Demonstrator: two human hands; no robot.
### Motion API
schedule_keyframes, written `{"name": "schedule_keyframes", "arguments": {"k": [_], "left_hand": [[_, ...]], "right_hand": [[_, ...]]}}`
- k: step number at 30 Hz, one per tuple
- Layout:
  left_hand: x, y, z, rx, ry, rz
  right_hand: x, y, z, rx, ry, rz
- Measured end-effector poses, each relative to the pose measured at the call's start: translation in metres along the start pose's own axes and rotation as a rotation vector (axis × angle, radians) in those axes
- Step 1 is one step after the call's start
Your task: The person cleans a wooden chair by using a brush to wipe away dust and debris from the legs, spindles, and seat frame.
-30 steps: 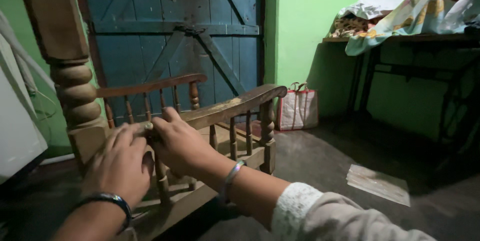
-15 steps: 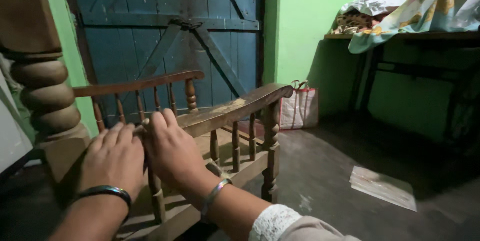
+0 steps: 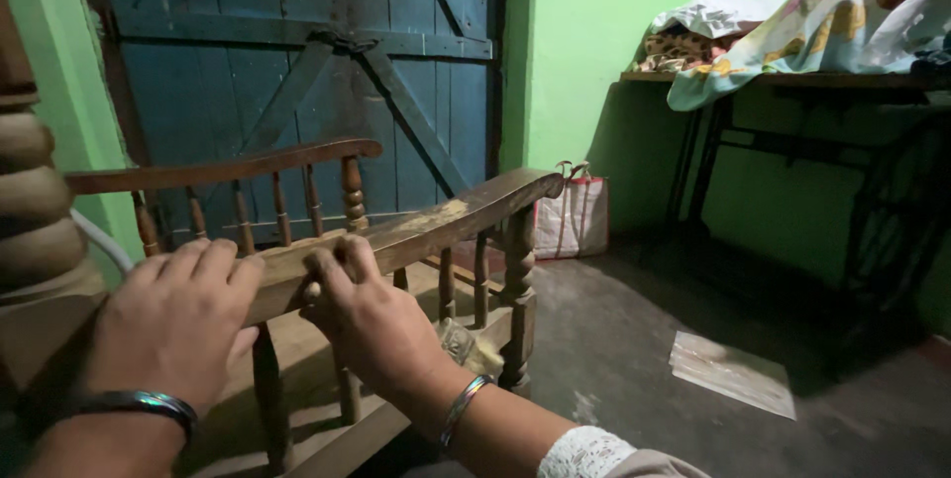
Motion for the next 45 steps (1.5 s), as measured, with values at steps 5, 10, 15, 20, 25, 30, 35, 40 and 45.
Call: {"name": "schedule_keyframes", "arguments": {"k": [5,10,15,20,25,30,35,40,45], "left_hand": [[-0.004,-0.011,0.002,-0.181,0.190,-0.144],[-0.011,-0.020,-0.014,-0.105,0.225,-0.112],[-0.016,-0.027,-0.020,-0.307,0.045,-0.187],[-0.018,-0.026,-0.022,-0.349,0.023,-0.211],[-0.026,-0.029,-0.016,-0.345,-0.022,-0.160],[-0.062,-0.041,0.012,-0.358,0.012,-0.202],[-0.097,-0.060,0.031,-0.334,-0.024,-0.161],[-0.126,-0.078,0.037,-0.398,-0.026,-0.081],[-0.141,-0.094,0.034,-0.303,0.004,-0.055]], "right_hand": [[-0.006,-0.006,-0.004,-0.003,0.076,0.034],[-0.011,-0.010,-0.004,-0.011,0.168,0.137],[-0.014,-0.011,0.002,0.010,0.268,0.203],[-0.018,-0.014,0.003,0.045,0.319,0.239],[-0.032,-0.015,0.001,0.068,0.351,0.232],[-0.062,-0.007,0.010,-0.008,0.382,0.223],[-0.096,-0.001,0.018,-0.011,0.404,0.152],[-0.118,0.004,0.032,-0.037,0.385,0.105],[-0.126,0.007,0.044,0.013,0.277,0.016]]}}
Point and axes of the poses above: each hand's wrist, its own y-axis away from the middle knuckle, its own z-axis out of the back of the hand, x = y × z, the point moved 6 cm from there along -y, towards the middle knuckle, and after that the axes turned 11 degrees about x, right-handed, at the moved point
